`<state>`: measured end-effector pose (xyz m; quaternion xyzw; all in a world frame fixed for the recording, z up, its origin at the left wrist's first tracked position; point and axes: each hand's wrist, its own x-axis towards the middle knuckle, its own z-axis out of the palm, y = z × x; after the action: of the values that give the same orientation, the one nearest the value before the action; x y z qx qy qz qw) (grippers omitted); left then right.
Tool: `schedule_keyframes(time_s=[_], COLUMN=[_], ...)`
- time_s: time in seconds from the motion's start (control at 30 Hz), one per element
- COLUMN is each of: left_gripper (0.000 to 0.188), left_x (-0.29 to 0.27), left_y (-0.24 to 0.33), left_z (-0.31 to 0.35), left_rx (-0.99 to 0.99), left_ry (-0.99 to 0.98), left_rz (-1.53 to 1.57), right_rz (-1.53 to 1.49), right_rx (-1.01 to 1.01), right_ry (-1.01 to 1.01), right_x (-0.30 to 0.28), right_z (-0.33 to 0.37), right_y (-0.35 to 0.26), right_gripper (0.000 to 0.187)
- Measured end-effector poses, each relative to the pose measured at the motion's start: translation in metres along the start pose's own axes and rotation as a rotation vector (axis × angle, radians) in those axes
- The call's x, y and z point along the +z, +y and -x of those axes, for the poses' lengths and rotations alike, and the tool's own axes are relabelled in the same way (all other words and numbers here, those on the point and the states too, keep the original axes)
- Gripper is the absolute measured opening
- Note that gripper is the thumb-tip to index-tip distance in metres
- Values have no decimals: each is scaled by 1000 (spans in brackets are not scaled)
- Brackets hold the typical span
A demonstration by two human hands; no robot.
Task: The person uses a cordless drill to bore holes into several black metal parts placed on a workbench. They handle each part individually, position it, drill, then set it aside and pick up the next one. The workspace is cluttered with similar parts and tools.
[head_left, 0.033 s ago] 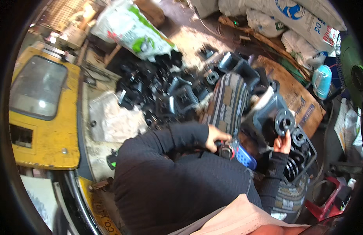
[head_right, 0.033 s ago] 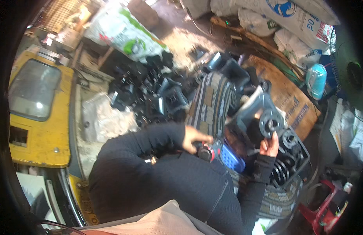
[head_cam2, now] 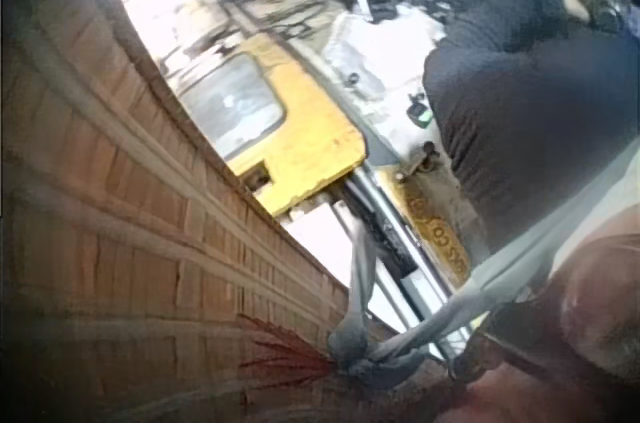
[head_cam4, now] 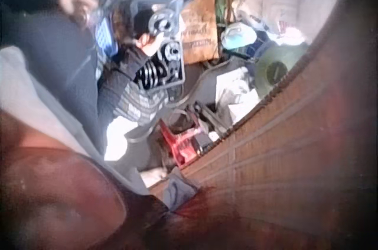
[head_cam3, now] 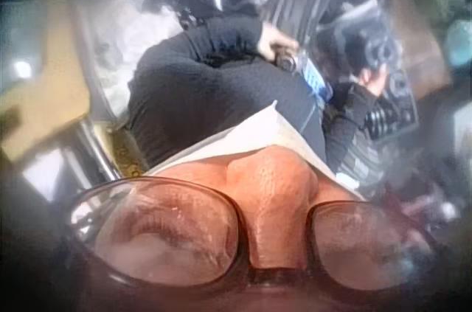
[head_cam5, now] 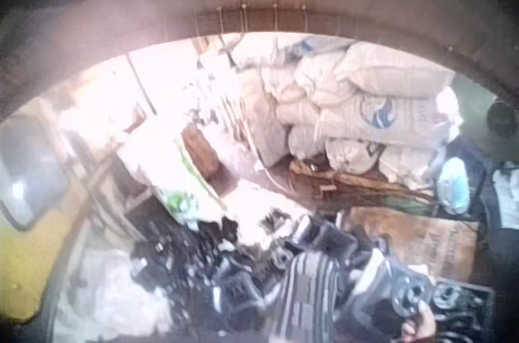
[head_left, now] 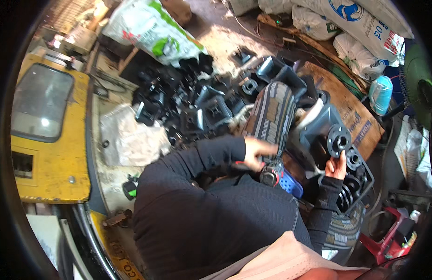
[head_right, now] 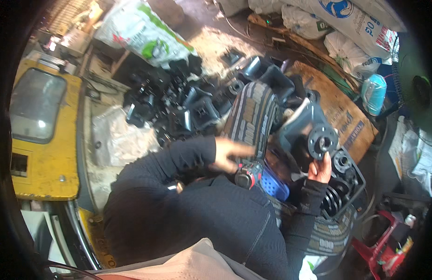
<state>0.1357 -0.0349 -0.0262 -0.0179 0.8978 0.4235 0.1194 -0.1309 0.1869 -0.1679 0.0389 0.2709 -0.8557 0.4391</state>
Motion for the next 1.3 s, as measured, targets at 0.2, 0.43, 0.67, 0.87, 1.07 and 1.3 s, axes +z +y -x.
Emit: schedule_keyframes(time_s=[0.2, 0.43, 0.67, 0.87, 1.07, 1.3], left_gripper=[53, 34, 36, 54, 81, 26], left_x=[-44, -138, -127, -80, -32, 168], left_y=[7, -52, -258, -330, -343, -318], left_z=[-66, -31, -38, -97, -97, -16], left_rx=[73, -223, -1069, -846, -631, -793], left_ry=[498, 878, 1212, 1067, 736, 134], left_rz=[728, 845, 877, 577, 173, -244], right_rz=[151, 205, -28, 74, 5, -52], right_rx=[-16, 135, 112, -32, -8, 43], right_ry=[-331, -97, -30, 88, 148, 236], right_x=[125, 175, 46, 29, 29, 32], right_z=[-5, -23, 0, 23, 20, 28], right_y=[-14, -1, -21, -26, -28, -23], right_gripper=[44, 53, 59, 55, 53, 45])
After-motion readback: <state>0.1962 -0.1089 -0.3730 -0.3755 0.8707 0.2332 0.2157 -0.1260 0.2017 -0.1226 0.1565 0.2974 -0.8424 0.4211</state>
